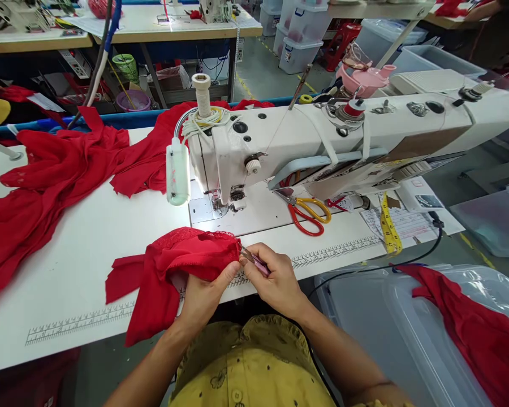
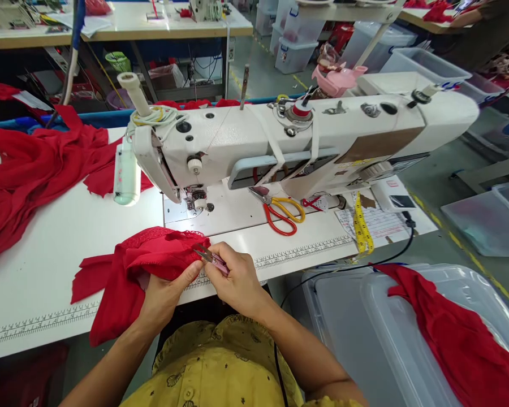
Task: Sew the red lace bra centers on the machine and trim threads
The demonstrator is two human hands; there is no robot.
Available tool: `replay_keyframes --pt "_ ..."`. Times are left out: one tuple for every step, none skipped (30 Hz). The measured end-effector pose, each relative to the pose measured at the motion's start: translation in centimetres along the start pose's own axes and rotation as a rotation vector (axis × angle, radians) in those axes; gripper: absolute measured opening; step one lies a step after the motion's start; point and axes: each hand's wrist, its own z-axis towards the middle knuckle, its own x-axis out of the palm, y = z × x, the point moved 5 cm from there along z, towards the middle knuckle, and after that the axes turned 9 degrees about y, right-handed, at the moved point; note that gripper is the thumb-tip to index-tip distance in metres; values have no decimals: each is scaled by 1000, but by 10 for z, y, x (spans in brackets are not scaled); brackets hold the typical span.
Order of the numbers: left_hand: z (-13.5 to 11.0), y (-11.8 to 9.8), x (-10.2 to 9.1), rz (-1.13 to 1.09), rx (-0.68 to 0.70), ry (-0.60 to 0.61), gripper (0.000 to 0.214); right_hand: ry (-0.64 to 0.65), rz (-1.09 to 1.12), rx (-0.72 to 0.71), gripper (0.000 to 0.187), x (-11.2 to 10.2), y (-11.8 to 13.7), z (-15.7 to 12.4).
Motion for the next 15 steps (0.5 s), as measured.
replay_keyframes --pt "0 3 1 -33 -16 13 38 14 40 26 13 1 -1 1" --pt "-1 6 1 -62 -32 28 40 27 87 52 15 2 -1 3" --pt "-1 9 2 -85 -48 42 42 37 137 76 17 3 -2 4" --pt "-1 12 2 -101 -61 48 44 44 182 94 19 4 -3 6" --pt "-2 14 1 -109 -72 45 46 48 215 103 21 4 -4 6" --pt "-2 14 0 -109 -81 38 48 49 234 107 22 4 -5 7" --pt "-2 14 -1 -101 -85 30 49 40 235 108 24 3 -6 5" --pt "-2 13 -1 -87 -79 16 49 28 217 107 24 1 -6 3" --pt "-2 11 -2 -64 -67 -2 48 14 176 102 23 -2 -6 -1" --pt "-2 9 -3 -37 -54 -24 47 5 116 85 22 -5 -5 -6" --pt "-2 7 -3 -11 -39 -44 45 8 42 53 22 -8 -2 -11" --pt "-2 5 -4 11 -25 -61 44 16 -44 9 22 -10 1 -17" --pt "-2 4 -4 26 -14 -74 43 23 -140 -45 21 -11 6 -22" --pt "-2 4 -4 37 -9 -81 43 22 -236 -99 18 -12 10 -27" --pt "-2 5 -4 47 -7 -86 42 12 -326 -143 17 -12 14 -31"
